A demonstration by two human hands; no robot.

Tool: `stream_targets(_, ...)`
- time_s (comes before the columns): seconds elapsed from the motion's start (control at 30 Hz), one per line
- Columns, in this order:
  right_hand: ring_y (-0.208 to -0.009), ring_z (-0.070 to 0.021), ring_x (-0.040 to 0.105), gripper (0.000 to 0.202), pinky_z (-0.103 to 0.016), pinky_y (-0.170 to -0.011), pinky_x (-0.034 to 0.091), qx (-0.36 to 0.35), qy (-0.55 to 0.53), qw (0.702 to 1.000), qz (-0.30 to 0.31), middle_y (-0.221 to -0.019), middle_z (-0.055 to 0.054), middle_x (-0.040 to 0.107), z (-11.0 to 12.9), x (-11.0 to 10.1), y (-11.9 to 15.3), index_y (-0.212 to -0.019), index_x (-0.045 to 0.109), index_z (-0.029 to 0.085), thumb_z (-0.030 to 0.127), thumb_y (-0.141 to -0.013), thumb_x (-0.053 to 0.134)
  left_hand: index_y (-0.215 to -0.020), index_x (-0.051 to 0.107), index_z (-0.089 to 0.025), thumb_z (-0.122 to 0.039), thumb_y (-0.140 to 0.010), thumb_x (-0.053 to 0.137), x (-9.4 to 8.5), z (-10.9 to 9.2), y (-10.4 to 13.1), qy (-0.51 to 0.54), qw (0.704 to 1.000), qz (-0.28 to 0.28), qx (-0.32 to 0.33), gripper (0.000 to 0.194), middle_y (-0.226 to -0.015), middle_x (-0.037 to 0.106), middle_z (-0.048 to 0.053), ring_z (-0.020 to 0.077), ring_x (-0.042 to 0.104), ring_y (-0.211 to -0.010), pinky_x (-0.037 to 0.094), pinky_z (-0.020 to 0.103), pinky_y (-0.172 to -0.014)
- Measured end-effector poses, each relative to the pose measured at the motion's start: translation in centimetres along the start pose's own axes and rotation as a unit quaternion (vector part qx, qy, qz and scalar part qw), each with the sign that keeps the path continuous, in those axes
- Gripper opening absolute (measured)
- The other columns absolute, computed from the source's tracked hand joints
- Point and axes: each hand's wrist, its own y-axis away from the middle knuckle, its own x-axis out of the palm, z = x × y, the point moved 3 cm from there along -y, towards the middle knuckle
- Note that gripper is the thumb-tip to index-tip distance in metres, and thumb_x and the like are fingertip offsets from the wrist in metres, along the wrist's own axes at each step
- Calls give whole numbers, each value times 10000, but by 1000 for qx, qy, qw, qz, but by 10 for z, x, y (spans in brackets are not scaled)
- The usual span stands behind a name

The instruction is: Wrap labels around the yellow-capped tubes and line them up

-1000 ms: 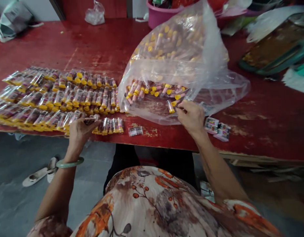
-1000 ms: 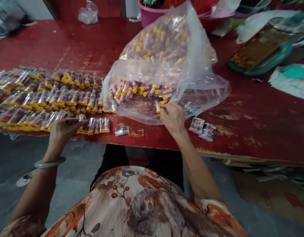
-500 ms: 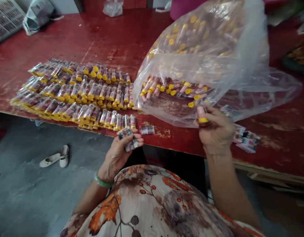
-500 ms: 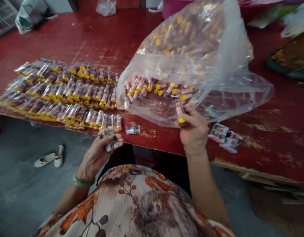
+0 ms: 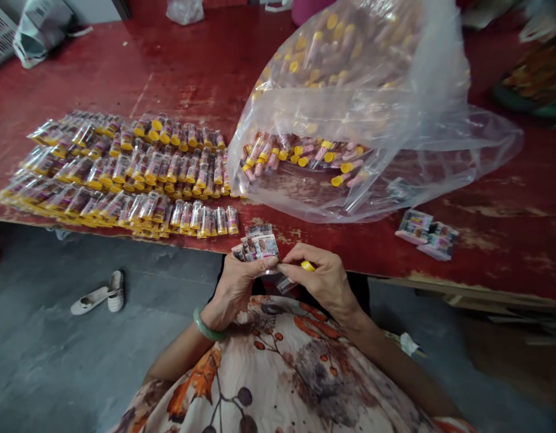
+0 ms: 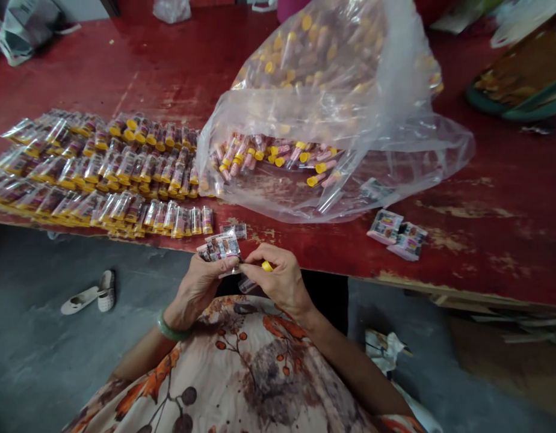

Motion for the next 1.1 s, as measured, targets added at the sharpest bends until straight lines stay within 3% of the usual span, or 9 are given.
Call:
stream_targets(0.13,-532,-90,488,192,-223,-507,375,-27,12,999,14,-564,33,541,0,0,-3,-556,616,174,181,-745,649,-833,712,-115,-194,-544,897,0,2,2,-9,999,29,-27,352,-782,704,34,123,630,-670,517,243,-684)
stream_targets(0.33,-517,-88,468,189,-224,-492,358,-9,13,999,39,-562,31,530,-5,2,-1,-555,605,170,200,-738,642,-868,714,-117,-297,-580,882,-5,5,7,-46,994,18,-100,379,-740,706,51,168,645,-604,541,317,-639)
stream_targets(0.6,-527,-87,469,170,-225,-503,350,11,32,995,90,-575,21,530,-9,7,0,-548,605,169,203,-710,642,-819,715,-104,-255,-510,915,-23,16,5,-58,996,18,-71,398,-728,714,53,167,645,-617,548,313,-648)
stream_targets(0.77,-531,-91,464,182,-236,-511,343,15,20,996,88,-568,24,527,-6,2,-1,-549,603,173,215,-721,650,-823,724,-110,-224,-487,923,-19,11,6,-35,998,3,-51,407,-765,723,50,156,653,-658,541,286,-683)
stream_targets(0.9,-532,-89,460,190,-239,-513,336,27,13,996,82,-569,27,524,-7,-3,1,-558,606,172,224,-733,659,-894,730,-119,-235,-555,897,-11,10,6,-28,997,24,-68,395,-845,736,61,170,672,-722,547,316,-749)
stream_targets(1.1,-535,-86,460,200,-238,-518,340,22,17,996,84,-572,31,527,-11,-6,0,-563,612,170,236,-736,687,-848,732,-114,-220,-549,895,-10,12,5,-31,998,13,-50,357,-799,732,54,162,664,-682,542,301,-716)
